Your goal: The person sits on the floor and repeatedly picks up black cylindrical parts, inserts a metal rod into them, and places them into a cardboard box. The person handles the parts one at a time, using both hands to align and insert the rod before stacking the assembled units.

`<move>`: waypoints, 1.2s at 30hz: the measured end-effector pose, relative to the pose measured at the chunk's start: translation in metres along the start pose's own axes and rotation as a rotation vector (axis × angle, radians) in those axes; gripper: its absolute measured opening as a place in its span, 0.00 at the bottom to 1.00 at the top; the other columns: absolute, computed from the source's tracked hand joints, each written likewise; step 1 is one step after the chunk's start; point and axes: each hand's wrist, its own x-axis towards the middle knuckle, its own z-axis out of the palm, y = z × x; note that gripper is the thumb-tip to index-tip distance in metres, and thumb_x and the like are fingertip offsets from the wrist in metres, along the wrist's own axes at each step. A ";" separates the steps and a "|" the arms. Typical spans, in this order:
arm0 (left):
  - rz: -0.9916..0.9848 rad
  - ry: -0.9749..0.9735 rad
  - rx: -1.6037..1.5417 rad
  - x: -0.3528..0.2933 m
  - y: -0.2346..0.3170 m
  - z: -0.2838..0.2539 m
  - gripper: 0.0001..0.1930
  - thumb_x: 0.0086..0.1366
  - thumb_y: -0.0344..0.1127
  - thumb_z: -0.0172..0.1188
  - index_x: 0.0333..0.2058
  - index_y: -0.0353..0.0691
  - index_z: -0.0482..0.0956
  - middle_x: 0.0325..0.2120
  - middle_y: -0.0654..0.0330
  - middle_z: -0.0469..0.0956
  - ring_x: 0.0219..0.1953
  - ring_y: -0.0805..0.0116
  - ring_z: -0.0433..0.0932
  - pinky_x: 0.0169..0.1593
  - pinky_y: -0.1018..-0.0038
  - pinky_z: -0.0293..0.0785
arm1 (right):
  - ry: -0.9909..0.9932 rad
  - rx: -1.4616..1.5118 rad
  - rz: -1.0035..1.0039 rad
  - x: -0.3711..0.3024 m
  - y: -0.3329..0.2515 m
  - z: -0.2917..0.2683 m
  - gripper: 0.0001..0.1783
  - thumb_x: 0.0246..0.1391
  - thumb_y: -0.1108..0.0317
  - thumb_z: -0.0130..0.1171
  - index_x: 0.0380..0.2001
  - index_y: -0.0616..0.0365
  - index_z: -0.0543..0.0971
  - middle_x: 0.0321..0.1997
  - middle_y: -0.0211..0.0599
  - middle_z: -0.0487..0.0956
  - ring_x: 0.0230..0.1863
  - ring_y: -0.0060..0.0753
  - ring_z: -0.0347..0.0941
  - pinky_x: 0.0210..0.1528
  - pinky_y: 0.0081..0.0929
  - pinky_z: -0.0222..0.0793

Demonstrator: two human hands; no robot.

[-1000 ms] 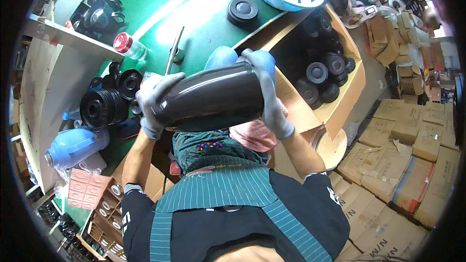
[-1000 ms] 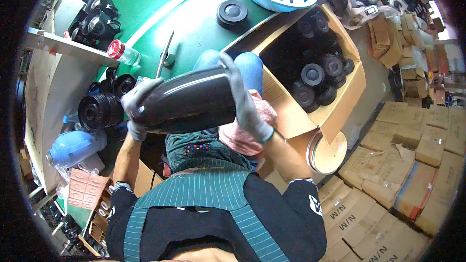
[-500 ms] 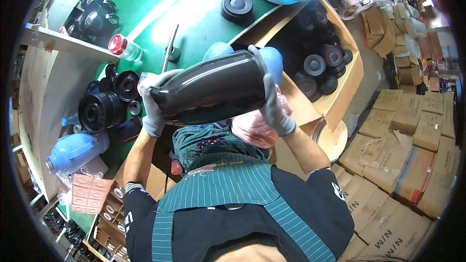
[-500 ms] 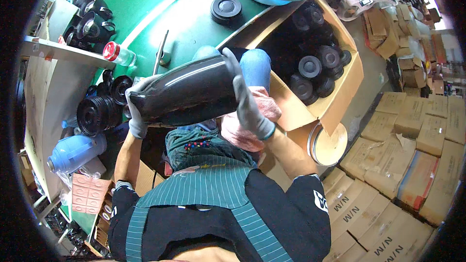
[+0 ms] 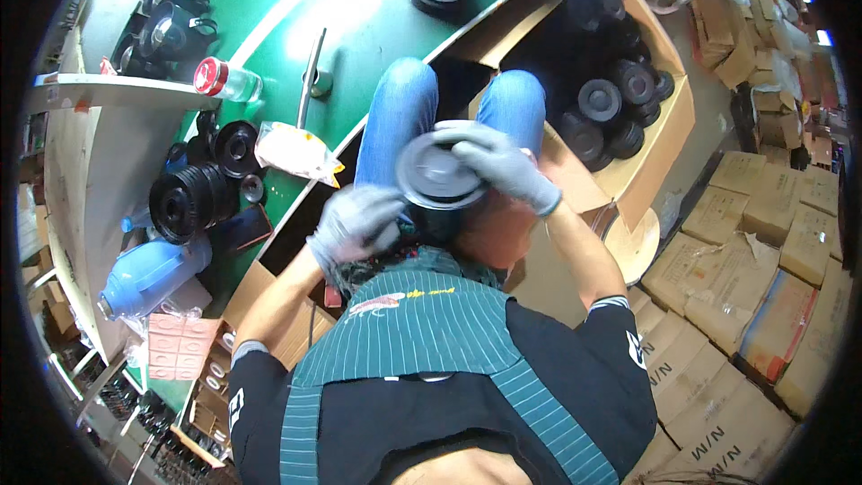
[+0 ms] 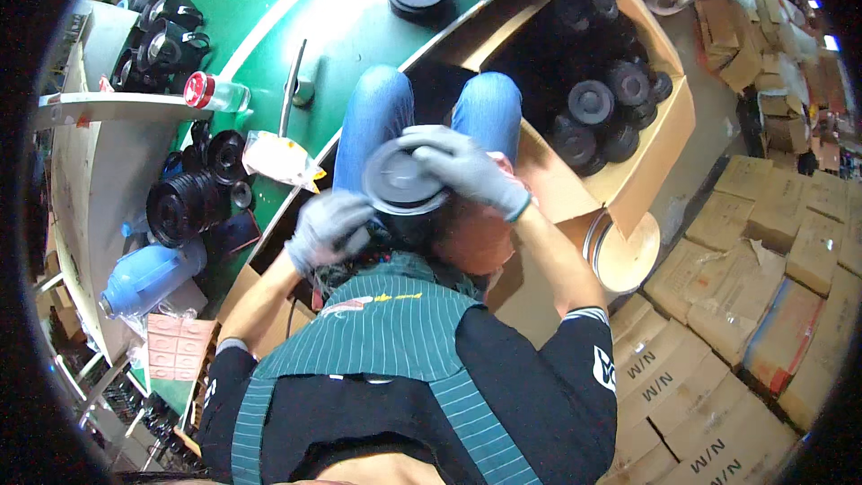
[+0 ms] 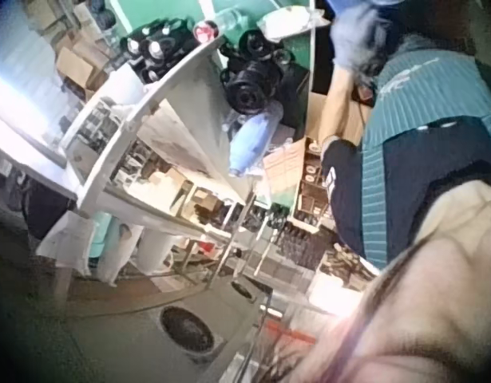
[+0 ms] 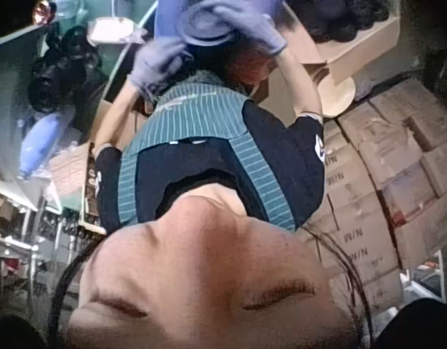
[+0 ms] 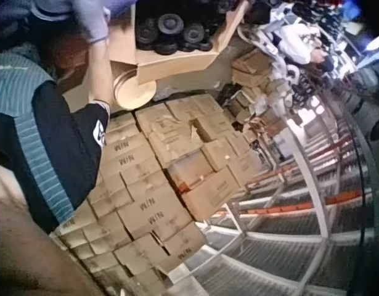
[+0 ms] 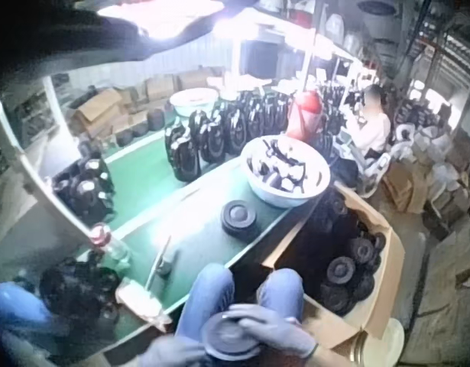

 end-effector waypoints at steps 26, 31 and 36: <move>-0.271 -0.037 -0.067 0.128 0.041 -0.081 0.42 0.67 0.50 0.70 0.71 0.33 0.64 0.63 0.35 0.73 0.65 0.35 0.73 0.70 0.50 0.67 | 0.381 1.053 0.166 0.056 0.004 0.013 0.25 0.78 0.61 0.52 0.65 0.71 0.74 0.28 0.29 0.78 0.44 0.37 0.88 0.56 0.36 0.84; -0.242 0.036 -0.096 0.131 0.102 -0.055 0.49 0.67 0.59 0.68 0.74 0.32 0.60 0.72 0.36 0.62 0.78 0.36 0.56 0.78 0.38 0.48 | 0.002 1.006 0.317 0.104 0.019 0.034 0.23 0.77 0.61 0.51 0.64 0.67 0.77 0.30 0.27 0.82 0.34 0.27 0.85 0.42 0.27 0.86; -0.349 0.070 0.055 0.132 0.117 -0.039 0.50 0.65 0.58 0.68 0.75 0.31 0.60 0.72 0.38 0.63 0.77 0.35 0.58 0.79 0.42 0.48 | -0.176 0.968 0.359 0.122 0.019 0.053 0.23 0.78 0.58 0.52 0.63 0.64 0.80 0.32 0.30 0.84 0.34 0.25 0.84 0.42 0.29 0.84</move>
